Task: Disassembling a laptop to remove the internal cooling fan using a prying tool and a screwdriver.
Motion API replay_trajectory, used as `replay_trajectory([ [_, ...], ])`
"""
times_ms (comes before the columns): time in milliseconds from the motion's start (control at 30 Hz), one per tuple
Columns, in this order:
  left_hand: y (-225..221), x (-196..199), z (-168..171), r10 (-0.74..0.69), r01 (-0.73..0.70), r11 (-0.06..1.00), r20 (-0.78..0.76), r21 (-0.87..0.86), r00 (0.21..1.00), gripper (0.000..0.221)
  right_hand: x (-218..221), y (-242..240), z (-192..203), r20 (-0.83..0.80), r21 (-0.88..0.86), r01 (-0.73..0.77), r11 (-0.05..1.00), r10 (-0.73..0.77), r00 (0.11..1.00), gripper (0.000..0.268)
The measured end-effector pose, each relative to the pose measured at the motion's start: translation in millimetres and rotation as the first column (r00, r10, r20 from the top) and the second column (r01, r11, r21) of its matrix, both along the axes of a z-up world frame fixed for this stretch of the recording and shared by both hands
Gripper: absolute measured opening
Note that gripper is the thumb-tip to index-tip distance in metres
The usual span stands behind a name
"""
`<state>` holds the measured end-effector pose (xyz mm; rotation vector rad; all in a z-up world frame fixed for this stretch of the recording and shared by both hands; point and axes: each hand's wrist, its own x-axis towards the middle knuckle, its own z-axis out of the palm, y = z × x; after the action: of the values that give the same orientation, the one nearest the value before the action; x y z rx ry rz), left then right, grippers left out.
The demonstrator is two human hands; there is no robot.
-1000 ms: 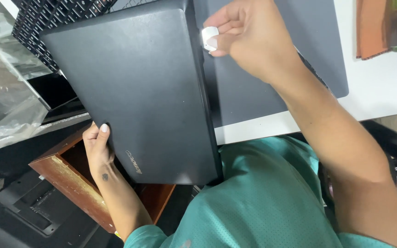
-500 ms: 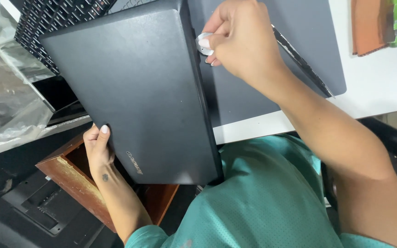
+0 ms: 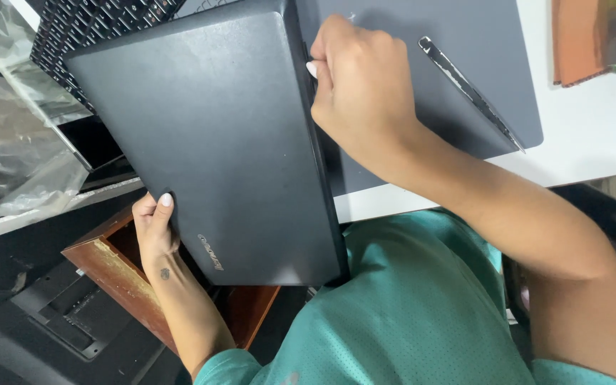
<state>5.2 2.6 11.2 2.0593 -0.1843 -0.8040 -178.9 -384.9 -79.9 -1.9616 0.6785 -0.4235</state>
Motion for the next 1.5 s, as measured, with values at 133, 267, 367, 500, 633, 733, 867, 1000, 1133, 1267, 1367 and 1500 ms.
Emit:
replay_trajectory([
  [133, -3, -2, 2, 0.008, -0.008, 1.000, -0.006, -0.010, 1.000, 0.033, 0, 1, 3, 0.040, -0.006, 0.012, 1.000, -0.012, 0.999, 0.021],
  [267, 3, -1, -2, 0.055, -0.055, 0.998, -0.014, -0.017, 0.998, 0.030, -2, -11, 19, 0.066, 0.389, 0.062, 0.919, -0.095, 0.993, 0.016],
  [367, -3, -6, -3, 0.087, -0.087, 0.996, -0.019, -0.017, 0.996, 0.035, -6, -27, 31, -0.019, 0.728, 0.057, 0.683, -0.063, 0.998, 0.011],
  [500, -4, -4, -4, 0.071, -0.071, 0.997, -0.008, -0.023, 0.997, 0.035, -5, -30, 37, -0.195, 0.737, 0.108, 0.667, 0.057, 0.979, 0.031],
  [633, 6, 4, -13, -0.011, 0.014, 0.999, 0.063, -0.046, 0.998, 0.029, 0, -26, 35, -0.259, 0.669, 0.143, 0.729, 0.049, 0.965, 0.012],
  [733, 7, 5, -13, 0.017, -0.016, 0.997, 0.011, -0.076, 1.000, 0.024, 2, -21, 31, -0.252, 0.659, 0.170, 0.733, 0.003, 0.968, 0.003],
  [867, -7, -1, -5, -0.011, 0.013, 0.998, 0.029, -0.062, 1.000, 0.025, 5, -15, 36, -0.256, 0.667, 0.211, 0.715, -0.046, 0.966, 0.008],
  [1000, -19, -10, 1, 0.034, -0.035, 0.994, -0.009, -0.104, 0.999, 0.025, 6, 3, 43, -0.205, 0.451, 0.232, 0.862, -0.153, 0.967, 0.019],
  [1133, -33, -22, 20, 0.067, -0.069, 0.993, -0.024, -0.100, 0.997, 0.031, 8, 11, 28, -0.200, 0.020, 0.180, 0.983, -0.173, 0.964, 0.013],
  [1267, -38, -30, 30, 0.134, -0.138, 0.988, -0.069, -0.069, 0.989, 0.034, 9, 17, 11, -0.167, -0.049, 0.207, 0.977, -0.212, 0.963, 0.010],
  [1367, -38, -28, 31, 0.132, -0.136, 0.988, -0.070, -0.071, 0.989, 0.033, 9, 18, 18, -0.151, -0.068, 0.217, 0.974, -0.225, 0.963, 0.008],
  [1500, -40, -34, 43, 0.127, -0.132, 0.988, -0.068, -0.076, 0.990, 0.035, 9, 19, 49, -0.189, 0.487, 0.291, 0.823, -0.226, 0.955, 0.009],
])
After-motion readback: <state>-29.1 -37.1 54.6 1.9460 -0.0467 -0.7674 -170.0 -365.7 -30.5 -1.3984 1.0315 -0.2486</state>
